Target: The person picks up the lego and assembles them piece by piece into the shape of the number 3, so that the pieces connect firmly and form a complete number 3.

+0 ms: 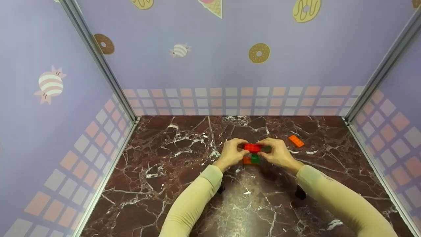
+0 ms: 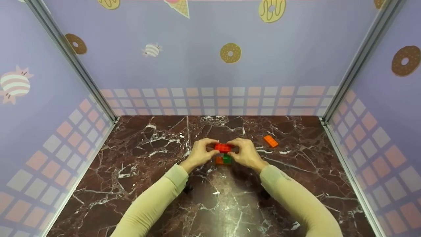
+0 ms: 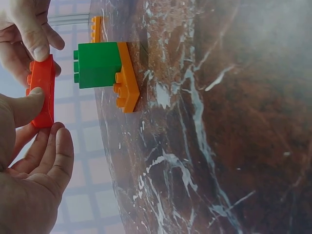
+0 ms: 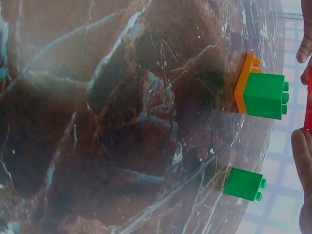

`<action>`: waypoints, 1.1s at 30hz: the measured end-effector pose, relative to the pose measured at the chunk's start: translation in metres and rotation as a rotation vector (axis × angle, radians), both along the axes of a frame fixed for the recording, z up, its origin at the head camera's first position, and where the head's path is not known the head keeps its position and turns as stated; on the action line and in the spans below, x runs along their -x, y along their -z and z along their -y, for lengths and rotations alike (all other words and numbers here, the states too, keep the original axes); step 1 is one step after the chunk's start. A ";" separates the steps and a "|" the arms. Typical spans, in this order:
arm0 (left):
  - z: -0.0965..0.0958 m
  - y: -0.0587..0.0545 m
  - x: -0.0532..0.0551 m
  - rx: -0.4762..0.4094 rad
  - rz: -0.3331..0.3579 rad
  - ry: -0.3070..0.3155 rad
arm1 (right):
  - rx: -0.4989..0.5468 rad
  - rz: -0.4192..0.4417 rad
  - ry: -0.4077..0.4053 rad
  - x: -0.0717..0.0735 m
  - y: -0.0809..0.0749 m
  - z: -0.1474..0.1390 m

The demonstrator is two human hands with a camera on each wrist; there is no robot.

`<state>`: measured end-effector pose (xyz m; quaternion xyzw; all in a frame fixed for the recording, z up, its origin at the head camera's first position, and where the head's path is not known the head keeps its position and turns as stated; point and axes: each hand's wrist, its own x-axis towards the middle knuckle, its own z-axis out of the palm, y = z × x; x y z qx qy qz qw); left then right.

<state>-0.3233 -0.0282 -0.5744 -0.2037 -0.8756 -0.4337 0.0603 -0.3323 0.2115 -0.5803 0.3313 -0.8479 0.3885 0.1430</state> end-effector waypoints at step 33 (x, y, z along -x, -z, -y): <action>0.001 0.019 -0.007 0.020 0.013 0.006 | 0.061 0.042 -0.047 -0.007 0.022 -0.001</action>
